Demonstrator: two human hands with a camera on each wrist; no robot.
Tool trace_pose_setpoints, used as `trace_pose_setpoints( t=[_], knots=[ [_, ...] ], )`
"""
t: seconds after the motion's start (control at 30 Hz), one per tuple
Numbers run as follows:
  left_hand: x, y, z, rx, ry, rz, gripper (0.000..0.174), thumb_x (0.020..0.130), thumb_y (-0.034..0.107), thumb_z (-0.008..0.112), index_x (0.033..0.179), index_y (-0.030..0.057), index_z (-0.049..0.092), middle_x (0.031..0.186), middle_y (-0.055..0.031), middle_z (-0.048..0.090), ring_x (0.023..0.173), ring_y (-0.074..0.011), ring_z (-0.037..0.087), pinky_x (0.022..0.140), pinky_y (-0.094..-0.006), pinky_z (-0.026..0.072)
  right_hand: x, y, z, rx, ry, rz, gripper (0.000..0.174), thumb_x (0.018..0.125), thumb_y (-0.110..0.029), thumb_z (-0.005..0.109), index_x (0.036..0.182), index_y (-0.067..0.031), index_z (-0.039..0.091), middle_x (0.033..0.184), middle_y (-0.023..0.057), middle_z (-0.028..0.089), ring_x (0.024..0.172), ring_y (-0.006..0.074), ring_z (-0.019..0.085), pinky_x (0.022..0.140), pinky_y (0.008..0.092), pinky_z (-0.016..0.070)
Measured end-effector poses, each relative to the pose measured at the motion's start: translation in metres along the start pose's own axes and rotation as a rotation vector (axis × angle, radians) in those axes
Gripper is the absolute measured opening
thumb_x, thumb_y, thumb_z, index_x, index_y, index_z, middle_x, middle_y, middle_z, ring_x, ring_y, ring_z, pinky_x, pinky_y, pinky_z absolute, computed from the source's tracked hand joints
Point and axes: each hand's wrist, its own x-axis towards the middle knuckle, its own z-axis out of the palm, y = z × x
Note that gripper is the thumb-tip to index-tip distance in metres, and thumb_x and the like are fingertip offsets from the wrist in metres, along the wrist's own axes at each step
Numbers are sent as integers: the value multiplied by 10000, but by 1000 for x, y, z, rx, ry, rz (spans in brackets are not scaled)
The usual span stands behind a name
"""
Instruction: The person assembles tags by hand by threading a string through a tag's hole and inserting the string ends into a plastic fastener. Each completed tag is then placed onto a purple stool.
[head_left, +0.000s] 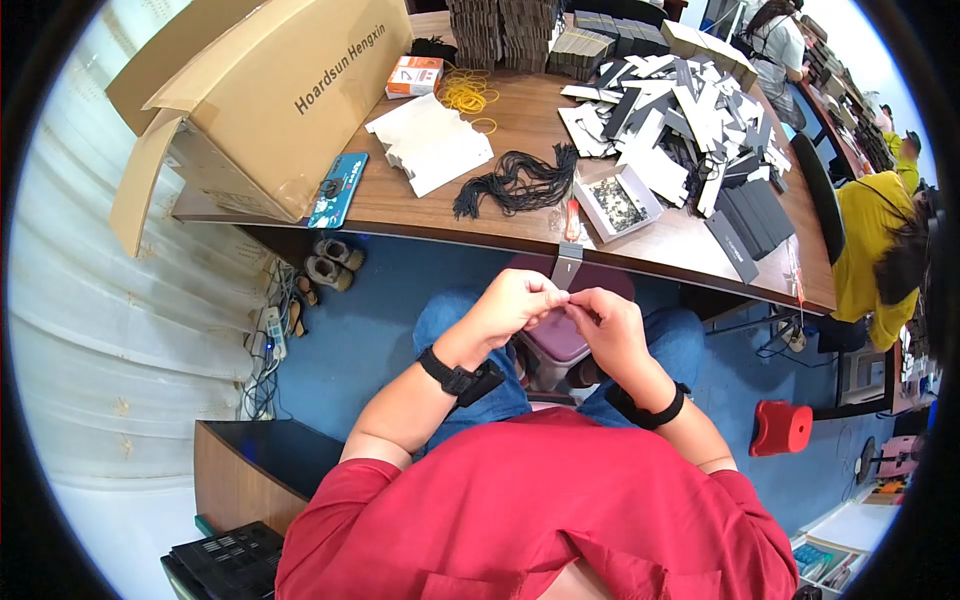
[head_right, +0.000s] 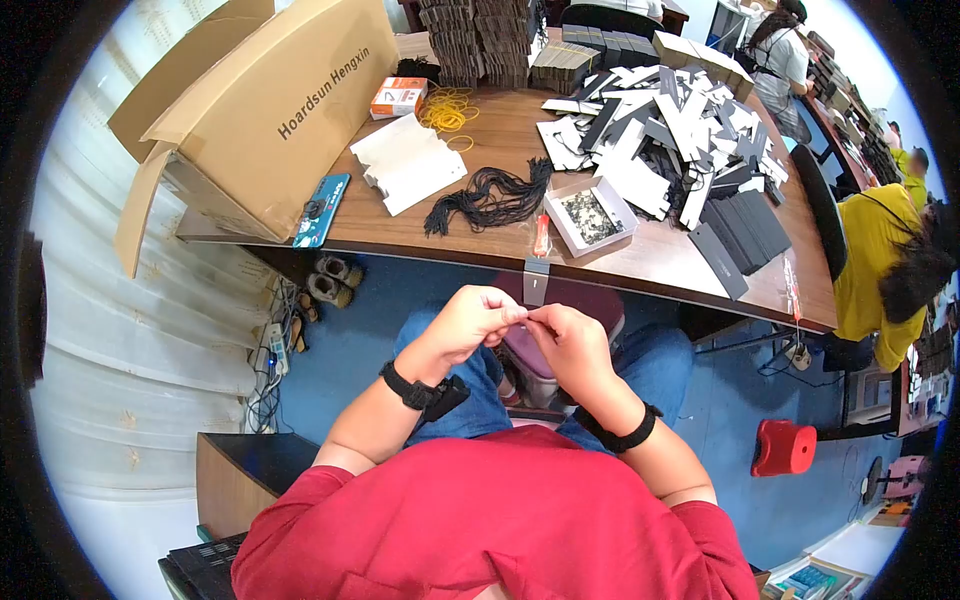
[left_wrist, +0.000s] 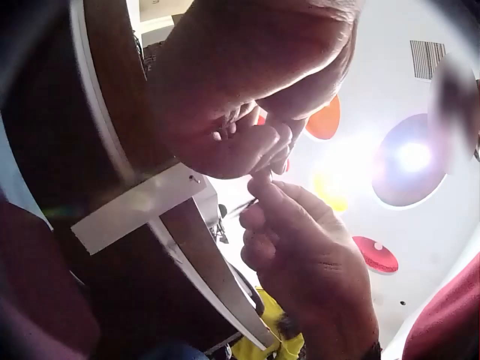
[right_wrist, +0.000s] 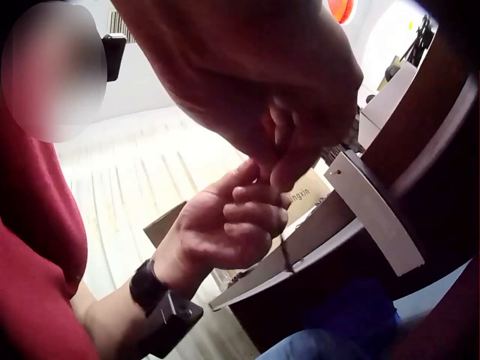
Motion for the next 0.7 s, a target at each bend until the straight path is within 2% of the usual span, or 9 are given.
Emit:
trace_pose_setpoints(
  t=[0.03,0.1,0.17,0.2,0.3,0.47,0.57,0.6,0.7],
  knots=[
    [-1,1,0,1,23,2,216,876,215,632,828,5,631,647,-5,556,516,-73,489,460,-200,385,1,0,2,-3,17,44,143,740,-38,696,872,-21,643,770,133,658,698,260,659,620,313,517],
    [-3,2,2,5,68,7,219,888,222,617,888,3,630,702,-23,589,552,-77,523,492,-204,426,1,4,6,106,51,102,74,786,-38,674,817,-2,616,702,94,649,602,151,622,539,257,488],
    [-2,-1,0,-168,108,14,217,899,217,599,953,9,620,767,-34,608,607,-82,551,540,-207,456,2,9,7,234,58,220,60,822,-31,648,802,5,605,660,45,630,560,58,561,494,207,455],
    [-1,-3,-1,-254,128,17,221,905,215,590,986,11,615,800,-40,618,635,-85,564,563,-209,471,3,7,5,283,25,316,63,837,-35,635,809,8,598,667,31,627,560,53,552,494,197,451],
    [2,-14,1,-228,91,71,222,906,188,585,1052,21,598,865,-43,626,684,-85,572,612,-211,483,2,14,8,352,45,346,61,839,-37,632,818,7,595,682,32,629,562,52,551,495,196,447],
    [7,-23,1,-178,142,108,102,863,92,624,924,12,638,855,-25,618,712,-80,560,615,-205,464,-5,26,14,266,-6,315,45,834,-25,630,856,5,604,732,33,638,601,56,556,542,195,452],
    [13,-35,2,399,241,390,76,844,74,626,864,2,644,817,-21,598,704,-87,544,627,-222,447,-4,15,13,243,40,217,145,771,-35,683,909,-8,645,773,37,635,646,76,560,582,226,465],
    [3,-18,10,557,243,394,78,822,72,635,825,-6,642,789,-27,575,711,-97,536,645,-241,439,-2,10,11,200,53,163,157,763,-35,689,913,-11,649,784,43,633,654,87,566,588,231,468],
    [3,-21,10,559,199,394,83,815,79,639,834,-1,644,788,-36,567,719,-98,536,641,-252,440,-4,18,13,117,31,91,141,745,-31,700,876,-7,652,803,73,622,684,139,586,591,251,469]
  ],
)
